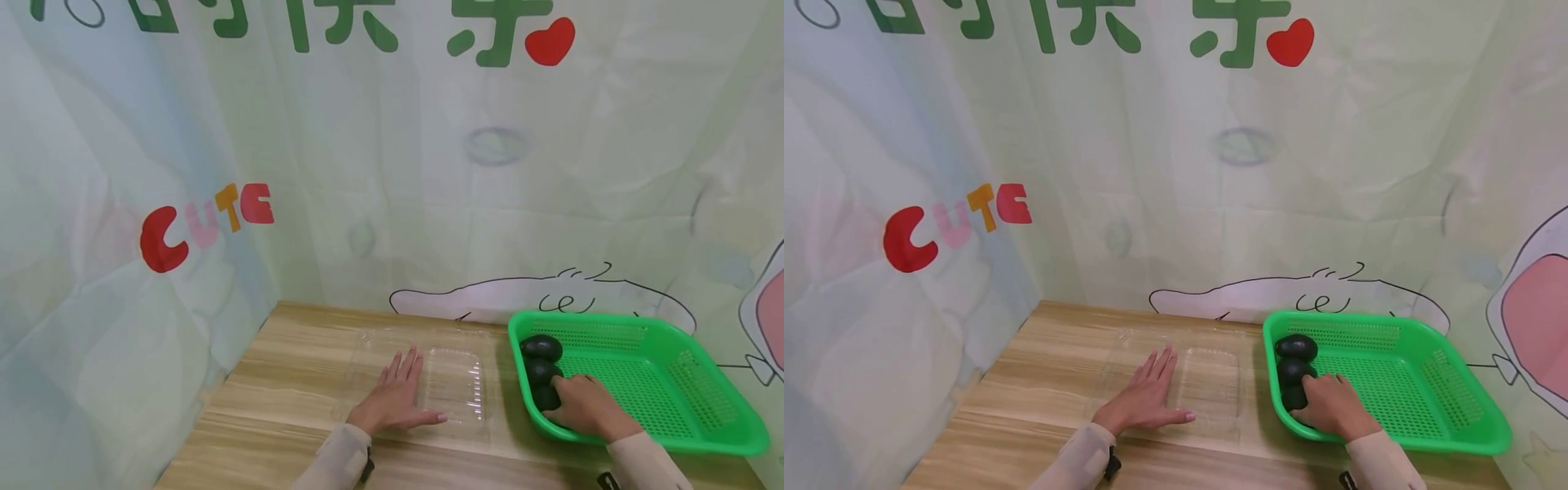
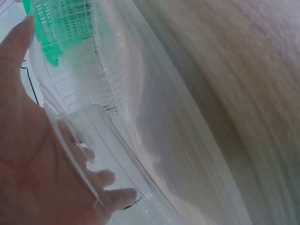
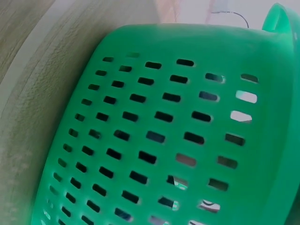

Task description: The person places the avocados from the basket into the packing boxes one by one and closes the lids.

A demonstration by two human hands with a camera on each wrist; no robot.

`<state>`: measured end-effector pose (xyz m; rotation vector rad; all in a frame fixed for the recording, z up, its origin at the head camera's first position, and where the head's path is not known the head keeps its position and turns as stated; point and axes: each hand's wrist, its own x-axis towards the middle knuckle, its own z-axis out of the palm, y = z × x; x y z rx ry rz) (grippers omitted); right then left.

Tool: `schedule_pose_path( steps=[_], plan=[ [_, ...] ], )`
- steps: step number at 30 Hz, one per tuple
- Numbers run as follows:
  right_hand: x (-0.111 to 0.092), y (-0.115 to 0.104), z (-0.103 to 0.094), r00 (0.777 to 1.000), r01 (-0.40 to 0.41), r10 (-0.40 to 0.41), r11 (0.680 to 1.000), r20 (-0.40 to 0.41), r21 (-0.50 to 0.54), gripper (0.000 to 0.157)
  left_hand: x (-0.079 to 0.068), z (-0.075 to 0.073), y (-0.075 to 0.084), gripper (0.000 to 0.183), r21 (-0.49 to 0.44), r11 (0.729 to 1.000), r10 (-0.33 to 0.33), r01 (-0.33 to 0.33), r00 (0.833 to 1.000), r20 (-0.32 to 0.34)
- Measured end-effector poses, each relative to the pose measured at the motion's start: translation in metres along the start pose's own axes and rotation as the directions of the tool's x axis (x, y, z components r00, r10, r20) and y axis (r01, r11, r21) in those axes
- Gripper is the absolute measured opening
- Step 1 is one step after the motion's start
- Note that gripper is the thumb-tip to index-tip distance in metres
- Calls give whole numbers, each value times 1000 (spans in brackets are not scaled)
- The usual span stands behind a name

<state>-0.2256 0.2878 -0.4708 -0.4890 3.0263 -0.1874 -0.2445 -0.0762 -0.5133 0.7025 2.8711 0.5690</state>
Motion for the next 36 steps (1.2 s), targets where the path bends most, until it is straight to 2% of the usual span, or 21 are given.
schedule_pose_path(
  steps=[7,12,20,27,36],
  plan=[
    [-4,0,0,999,-3,3,1000,-45,10,43,1,0,0,120,-20,1000,3,-3,1000,9],
    [-6,1,1,997,-15,17,999,-71,34,52,0,-1,-1,120,-20,1000,2,-2,1000,11],
    [-10,1,2,990,-64,75,993,-117,97,62,0,1,-1,119,-36,999,7,-7,1000,6],
    [-16,-5,-4,977,-160,184,965,-106,208,75,-1,-1,0,119,-27,1000,3,-3,1000,3],
    [-20,-17,-8,949,-209,272,922,-161,326,76,-1,0,0,121,-45,999,-6,6,1000,1]
  ],
)
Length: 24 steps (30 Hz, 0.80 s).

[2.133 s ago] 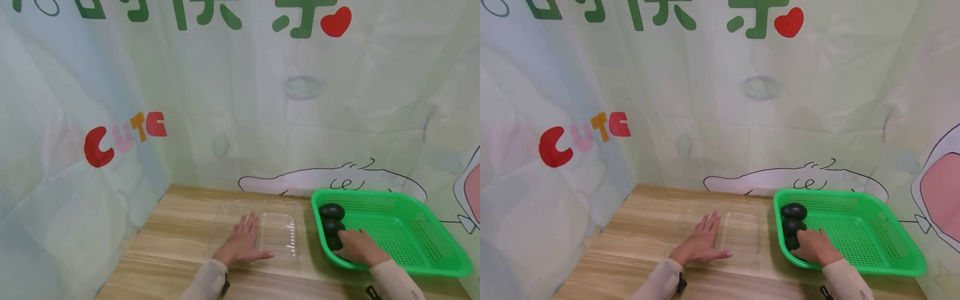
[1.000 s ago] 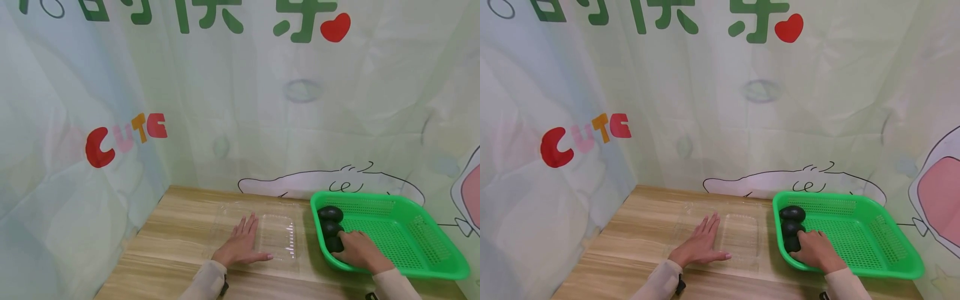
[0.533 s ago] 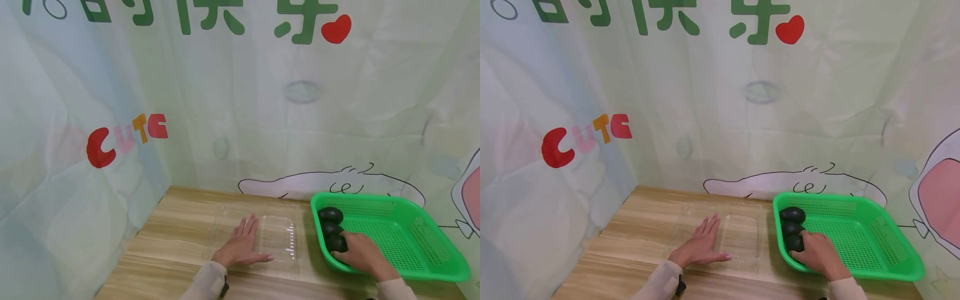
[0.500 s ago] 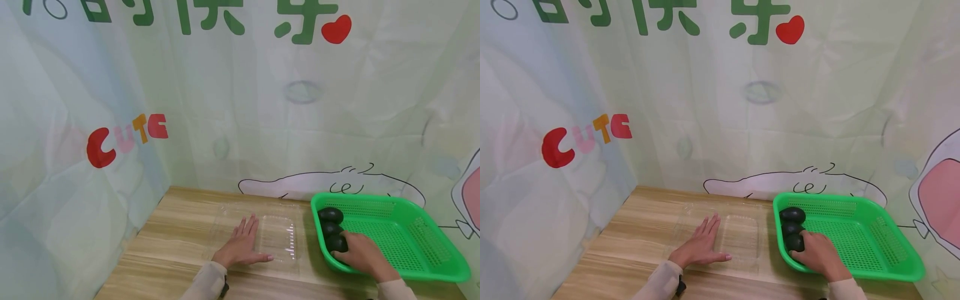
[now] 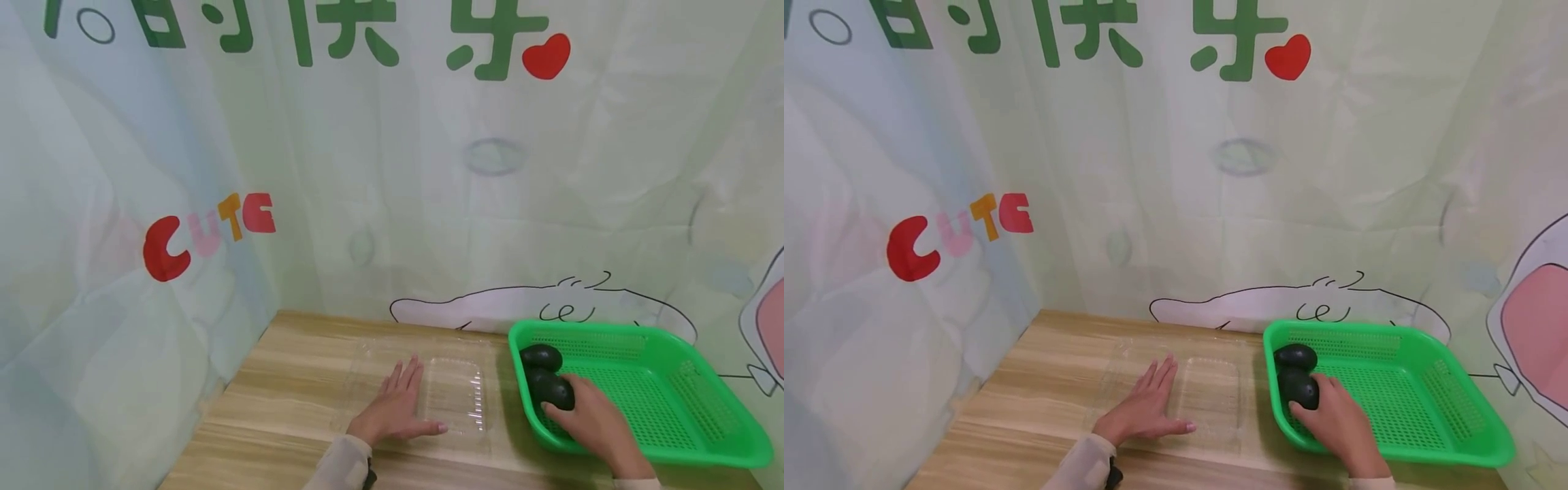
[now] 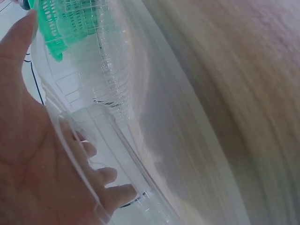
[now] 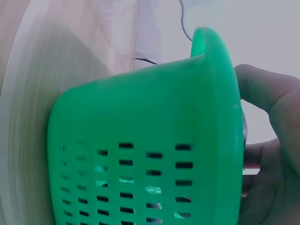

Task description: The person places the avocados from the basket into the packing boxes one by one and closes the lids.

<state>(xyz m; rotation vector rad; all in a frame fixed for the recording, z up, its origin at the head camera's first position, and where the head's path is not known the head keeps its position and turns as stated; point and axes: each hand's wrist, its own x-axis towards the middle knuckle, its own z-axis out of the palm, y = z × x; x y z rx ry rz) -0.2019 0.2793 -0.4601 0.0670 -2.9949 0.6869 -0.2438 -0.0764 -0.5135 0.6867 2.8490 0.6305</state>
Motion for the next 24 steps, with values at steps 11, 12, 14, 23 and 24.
schedule_pose_path(
  steps=[11,12,14,23,24],
  plan=[
    [-6,-8,2,993,-67,78,990,-89,121,81,0,1,1,121,-10,1000,3,-3,1000,-8],
    [-7,-9,2,992,-74,87,988,-93,135,82,0,0,1,121,-7,1000,2,-2,1000,-8],
    [-7,-11,2,989,-92,109,983,-98,160,82,0,0,1,121,-5,1000,4,-4,1000,-11],
    [-13,-22,4,970,-164,198,961,-142,222,83,0,-1,1,120,-11,1000,12,-13,1000,-15],
    [-13,-23,5,966,-171,209,958,-155,229,82,0,0,1,120,-12,1000,13,-13,1000,-16]
  ],
)
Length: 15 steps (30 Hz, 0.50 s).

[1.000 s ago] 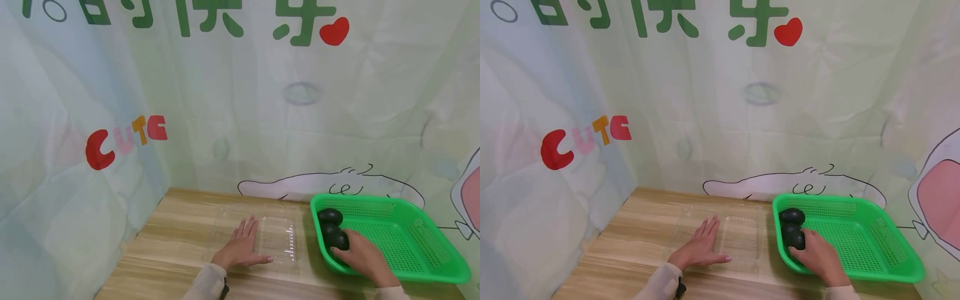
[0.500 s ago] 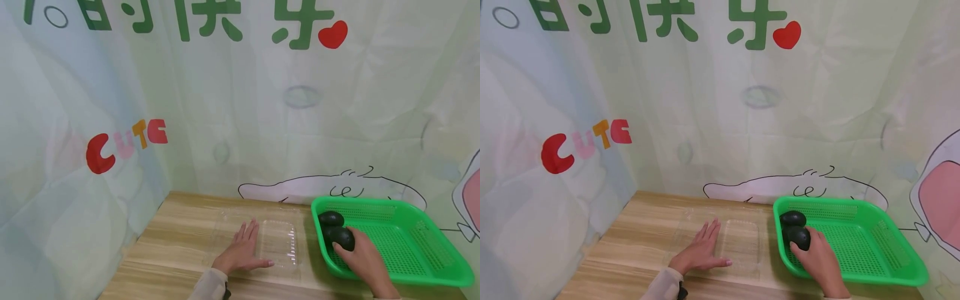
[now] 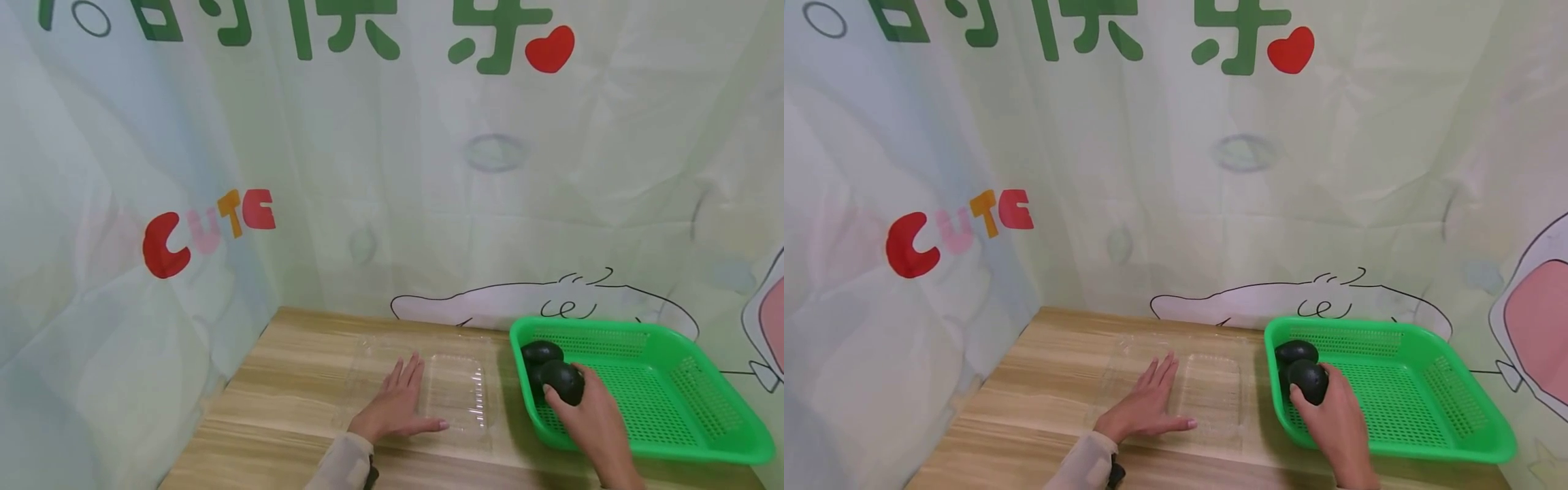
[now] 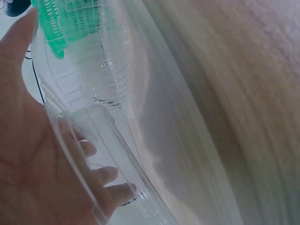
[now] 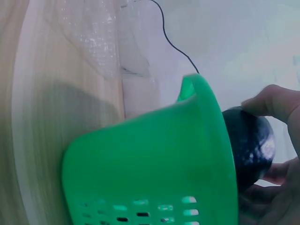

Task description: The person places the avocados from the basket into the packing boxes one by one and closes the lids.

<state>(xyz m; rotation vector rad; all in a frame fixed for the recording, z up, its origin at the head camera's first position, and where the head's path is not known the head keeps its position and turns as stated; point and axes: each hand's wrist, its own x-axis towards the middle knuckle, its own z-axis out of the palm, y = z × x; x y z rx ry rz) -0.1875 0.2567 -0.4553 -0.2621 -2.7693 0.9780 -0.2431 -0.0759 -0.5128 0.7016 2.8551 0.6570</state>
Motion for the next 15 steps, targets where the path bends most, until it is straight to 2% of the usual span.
schedule_pose_path(
  steps=[5,11,15],
  plan=[
    [-5,-5,7,994,-13,18,999,-103,40,80,-1,1,0,119,-3,1000,1,-1,1000,-2],
    [-11,-13,13,989,-27,38,996,-142,80,81,-2,-1,0,119,-21,1000,-10,10,1000,18],
    [-15,-16,17,982,-5,23,995,-188,95,76,-1,-2,0,119,-23,1000,-8,9,1000,21]
  ],
)
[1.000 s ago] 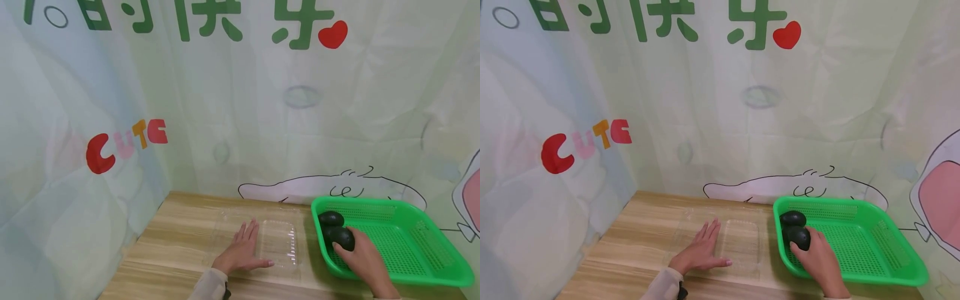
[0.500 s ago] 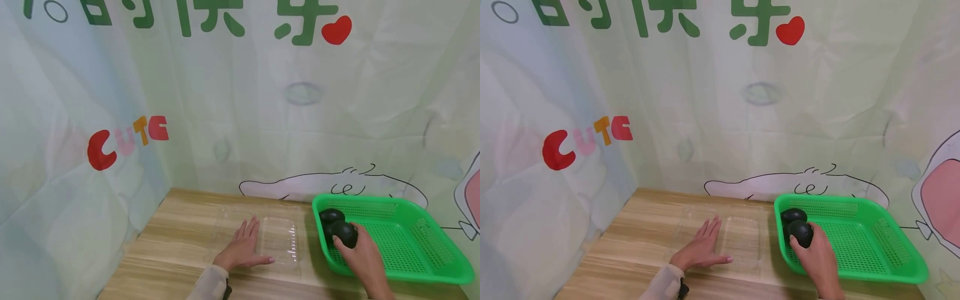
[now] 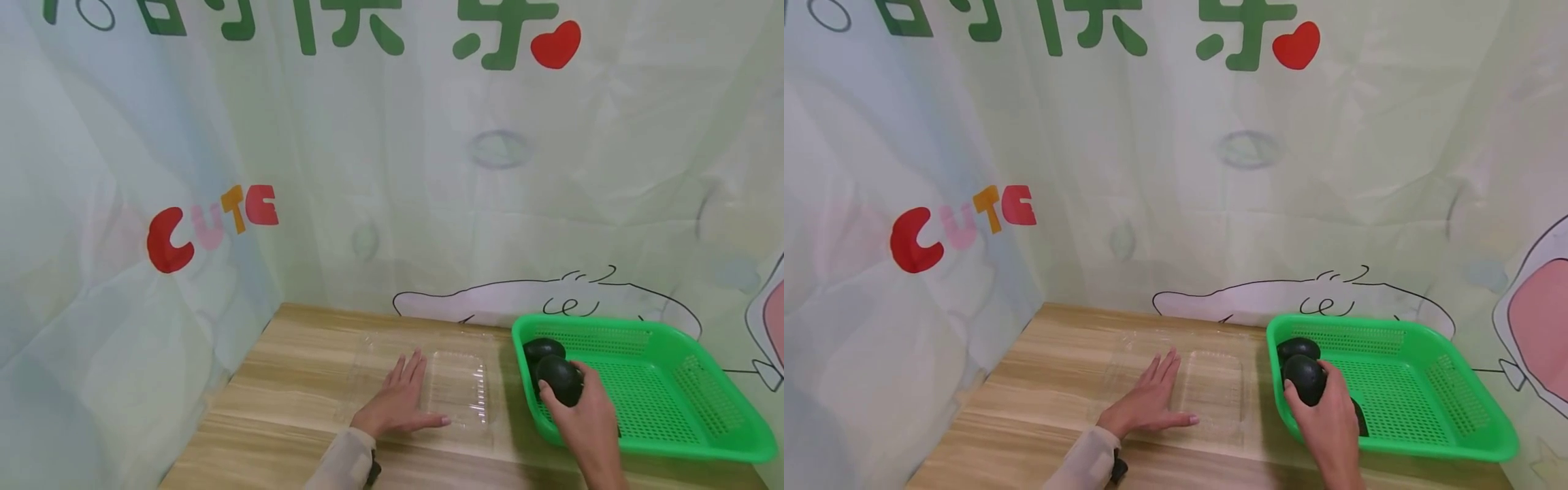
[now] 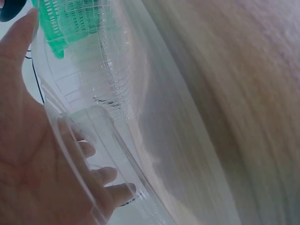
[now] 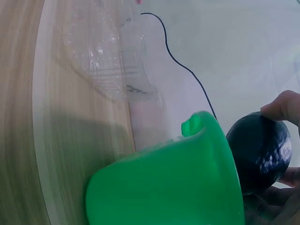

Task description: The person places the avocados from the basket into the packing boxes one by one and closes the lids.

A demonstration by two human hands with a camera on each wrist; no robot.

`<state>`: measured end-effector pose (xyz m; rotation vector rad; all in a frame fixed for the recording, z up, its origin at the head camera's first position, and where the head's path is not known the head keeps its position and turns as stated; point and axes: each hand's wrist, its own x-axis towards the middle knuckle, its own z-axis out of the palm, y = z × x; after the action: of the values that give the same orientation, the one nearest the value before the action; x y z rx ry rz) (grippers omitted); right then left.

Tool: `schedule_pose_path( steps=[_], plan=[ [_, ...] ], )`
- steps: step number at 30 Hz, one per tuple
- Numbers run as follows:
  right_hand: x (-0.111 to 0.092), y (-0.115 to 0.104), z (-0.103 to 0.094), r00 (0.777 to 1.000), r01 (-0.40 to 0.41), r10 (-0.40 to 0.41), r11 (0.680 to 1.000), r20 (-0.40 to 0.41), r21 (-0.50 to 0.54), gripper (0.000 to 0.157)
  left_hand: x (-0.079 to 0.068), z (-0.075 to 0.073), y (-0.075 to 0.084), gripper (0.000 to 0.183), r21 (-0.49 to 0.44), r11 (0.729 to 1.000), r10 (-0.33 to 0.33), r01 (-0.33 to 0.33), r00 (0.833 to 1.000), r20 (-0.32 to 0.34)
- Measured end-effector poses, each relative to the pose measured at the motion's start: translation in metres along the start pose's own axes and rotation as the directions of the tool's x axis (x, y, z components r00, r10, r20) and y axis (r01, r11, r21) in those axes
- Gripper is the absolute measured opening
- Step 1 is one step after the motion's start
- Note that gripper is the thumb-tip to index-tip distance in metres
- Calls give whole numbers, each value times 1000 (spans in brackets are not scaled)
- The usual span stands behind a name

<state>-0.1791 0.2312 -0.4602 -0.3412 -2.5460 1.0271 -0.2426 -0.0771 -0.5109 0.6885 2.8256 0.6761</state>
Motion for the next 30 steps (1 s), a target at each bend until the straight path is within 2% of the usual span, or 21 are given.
schedule_pose_path(
  steps=[8,19,30],
  plan=[
    [-4,-6,5,1000,20,-20,1000,-10,6,76,1,1,-2,120,-2,1000,-1,1,1000,1],
    [-7,-19,24,983,176,-175,984,-64,21,66,1,2,-3,121,11,1000,15,-15,1000,-6],
    [-8,-36,42,963,266,-266,964,-34,-3,64,1,3,-4,120,12,1000,7,-6,1000,-4]
  ],
)
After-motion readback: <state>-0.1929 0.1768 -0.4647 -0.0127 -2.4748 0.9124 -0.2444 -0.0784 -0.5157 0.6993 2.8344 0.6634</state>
